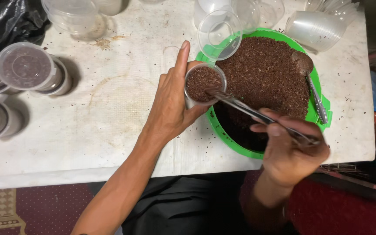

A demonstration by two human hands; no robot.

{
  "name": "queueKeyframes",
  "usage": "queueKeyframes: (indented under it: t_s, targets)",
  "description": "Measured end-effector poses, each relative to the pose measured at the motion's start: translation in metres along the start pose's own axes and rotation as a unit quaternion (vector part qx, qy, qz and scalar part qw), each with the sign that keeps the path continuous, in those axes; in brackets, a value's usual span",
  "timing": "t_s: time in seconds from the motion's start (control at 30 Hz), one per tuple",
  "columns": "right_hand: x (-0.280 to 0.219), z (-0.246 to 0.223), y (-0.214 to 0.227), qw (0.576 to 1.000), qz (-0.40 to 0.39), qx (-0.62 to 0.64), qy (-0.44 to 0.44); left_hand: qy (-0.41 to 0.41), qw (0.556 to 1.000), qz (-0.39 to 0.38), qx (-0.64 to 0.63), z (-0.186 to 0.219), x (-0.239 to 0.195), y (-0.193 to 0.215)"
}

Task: The person uses tongs to transfer a brown granular substance from a large green bowl into small clear plastic cups. They repeatedly scoop and pack the material into each cup, then place the filled cups on the table.

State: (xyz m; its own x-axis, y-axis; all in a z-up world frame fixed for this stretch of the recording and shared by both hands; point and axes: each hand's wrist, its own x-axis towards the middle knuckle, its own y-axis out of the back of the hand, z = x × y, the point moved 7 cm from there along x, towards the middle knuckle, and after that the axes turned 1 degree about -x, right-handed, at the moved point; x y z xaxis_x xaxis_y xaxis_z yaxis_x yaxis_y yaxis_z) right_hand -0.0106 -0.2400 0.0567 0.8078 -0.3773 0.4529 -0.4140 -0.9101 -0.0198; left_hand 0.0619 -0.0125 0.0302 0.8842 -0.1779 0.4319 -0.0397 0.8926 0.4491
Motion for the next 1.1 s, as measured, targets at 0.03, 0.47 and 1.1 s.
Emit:
queueKeyframes:
  t_s: [0.03, 0.47, 1.1]
  targets:
    - [-0.001, -0.002, -0.006, 1.0, -0.001, 0.001, 0.001, 0.0, 1.0, 0.001, 0.001, -0.001, -0.001, 0.0]
    - [-0.005, -0.005, -0.031, 0.998, -0.064, -0.024, 0.009, -0.013, 1.0, -0.002, -0.016, 0.001, 0.002, 0.002]
    - [-0.009, -0.012, -0.045, 0.993, -0.099, -0.024, 0.06, -0.011, 1.0, -0.011, 0.008, 0.0, -0.002, 0.001]
